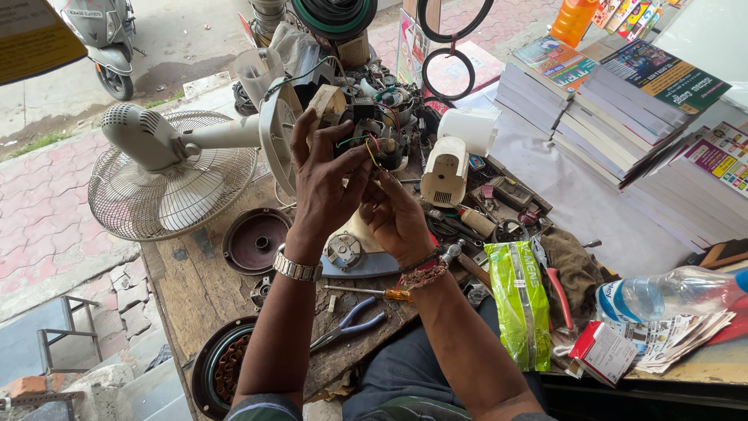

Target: The person disassembles a small motor or fan component on a cluttered workbench, using a screwdriver to remove screws and separate parts. They handle wires and internal components, then reassemble the unit by aligning parts and tightening screws.

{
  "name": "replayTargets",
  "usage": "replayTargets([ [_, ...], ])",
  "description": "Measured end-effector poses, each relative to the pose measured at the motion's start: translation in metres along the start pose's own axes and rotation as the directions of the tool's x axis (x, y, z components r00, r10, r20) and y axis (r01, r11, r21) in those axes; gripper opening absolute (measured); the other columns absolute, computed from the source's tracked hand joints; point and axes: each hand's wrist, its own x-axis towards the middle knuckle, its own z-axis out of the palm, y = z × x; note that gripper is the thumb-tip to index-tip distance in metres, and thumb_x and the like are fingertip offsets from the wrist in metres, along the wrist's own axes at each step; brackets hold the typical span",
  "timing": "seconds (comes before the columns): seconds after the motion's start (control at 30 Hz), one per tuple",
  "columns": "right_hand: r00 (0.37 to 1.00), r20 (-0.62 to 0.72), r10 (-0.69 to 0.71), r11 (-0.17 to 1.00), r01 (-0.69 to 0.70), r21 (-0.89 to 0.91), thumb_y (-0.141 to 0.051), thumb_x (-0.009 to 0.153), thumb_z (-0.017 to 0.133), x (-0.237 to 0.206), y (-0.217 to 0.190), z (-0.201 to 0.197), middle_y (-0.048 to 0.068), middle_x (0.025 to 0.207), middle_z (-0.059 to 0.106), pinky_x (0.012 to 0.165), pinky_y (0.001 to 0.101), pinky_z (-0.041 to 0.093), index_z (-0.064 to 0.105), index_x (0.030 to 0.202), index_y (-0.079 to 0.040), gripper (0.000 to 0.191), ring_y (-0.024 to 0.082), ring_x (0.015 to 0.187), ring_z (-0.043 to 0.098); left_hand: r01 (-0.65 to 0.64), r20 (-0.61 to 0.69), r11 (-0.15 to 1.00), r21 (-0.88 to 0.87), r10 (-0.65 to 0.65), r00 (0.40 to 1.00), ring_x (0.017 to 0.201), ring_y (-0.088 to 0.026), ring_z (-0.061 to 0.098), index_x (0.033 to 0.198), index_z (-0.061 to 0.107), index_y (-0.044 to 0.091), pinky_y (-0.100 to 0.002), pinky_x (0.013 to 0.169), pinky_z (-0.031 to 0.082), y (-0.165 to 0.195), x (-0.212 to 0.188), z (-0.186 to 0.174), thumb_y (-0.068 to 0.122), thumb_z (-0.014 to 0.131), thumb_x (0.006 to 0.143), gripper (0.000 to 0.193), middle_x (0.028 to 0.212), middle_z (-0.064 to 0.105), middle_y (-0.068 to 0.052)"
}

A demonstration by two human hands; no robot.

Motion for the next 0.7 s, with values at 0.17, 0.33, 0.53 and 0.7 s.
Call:
replayTargets([
  [0.17, 0.999, 0.029, -0.023, 0.999, 0.022, 0.024, -0.018, 0.108, 0.060, 0.004, 0.003, -0.008, 0.010, 0.116, 0.072, 0.080, 0.0278, 0.058, 0.065, 0.126, -0.003, 0.024, 0.018, 0.104, 0.070, 0.003, 0.009, 1.000, -0.013, -0.003, 1.000, 0.151, -0.044, 0.024, 0.116, 0.079, 0.024, -0.057, 0.125, 0.021, 0.002, -0.001, -0.002, 0.017, 0.074, 0.090, 0.027, 0.139, 0.062, -0.011],
  [0.33, 0.999, -0.040, -0.009, 0.997, 0.012, 0.076, -0.018, 0.102, 0.059, 0.006, 0.002, -0.014, 0.010, 0.111, 0.073, 0.077, 0.0299, 0.059, 0.066, 0.119, -0.003, 0.024, 0.020, 0.101, 0.072, 0.000, 0.011, 1.000, -0.004, 0.000, 1.000, 0.152, -0.044, 0.023, 0.117, 0.079, 0.024, -0.057, 0.126, 0.021, 0.001, 0.000, -0.003, 0.017, 0.074, 0.093, 0.026, 0.140, 0.061, -0.010],
  [0.53, 0.999, -0.024, -0.048, 0.995, 0.050, 0.084, -0.015, 0.104, 0.061, 0.011, 0.003, -0.022, 0.012, 0.110, 0.073, 0.076, 0.0290, 0.059, 0.066, 0.121, -0.001, 0.022, 0.020, 0.100, 0.072, -0.006, 0.010, 1.000, 0.000, 0.006, 1.000, 0.151, -0.044, 0.023, 0.114, 0.080, 0.024, -0.056, 0.126, 0.021, 0.002, -0.001, -0.003, 0.017, 0.075, 0.090, 0.025, 0.140, 0.061, -0.010],
  [0.7, 0.999, -0.039, -0.012, 0.999, 0.014, 0.051, -0.016, 0.105, 0.061, 0.013, -0.001, -0.033, 0.011, 0.107, 0.073, 0.077, 0.0283, 0.059, 0.065, 0.120, -0.001, 0.021, 0.019, 0.096, 0.072, -0.017, 0.002, 1.000, -0.015, 0.017, 1.000, 0.149, -0.044, 0.024, 0.116, 0.080, 0.024, -0.056, 0.125, 0.020, 0.004, 0.000, -0.003, 0.017, 0.076, 0.089, 0.027, 0.138, 0.061, -0.011],
])
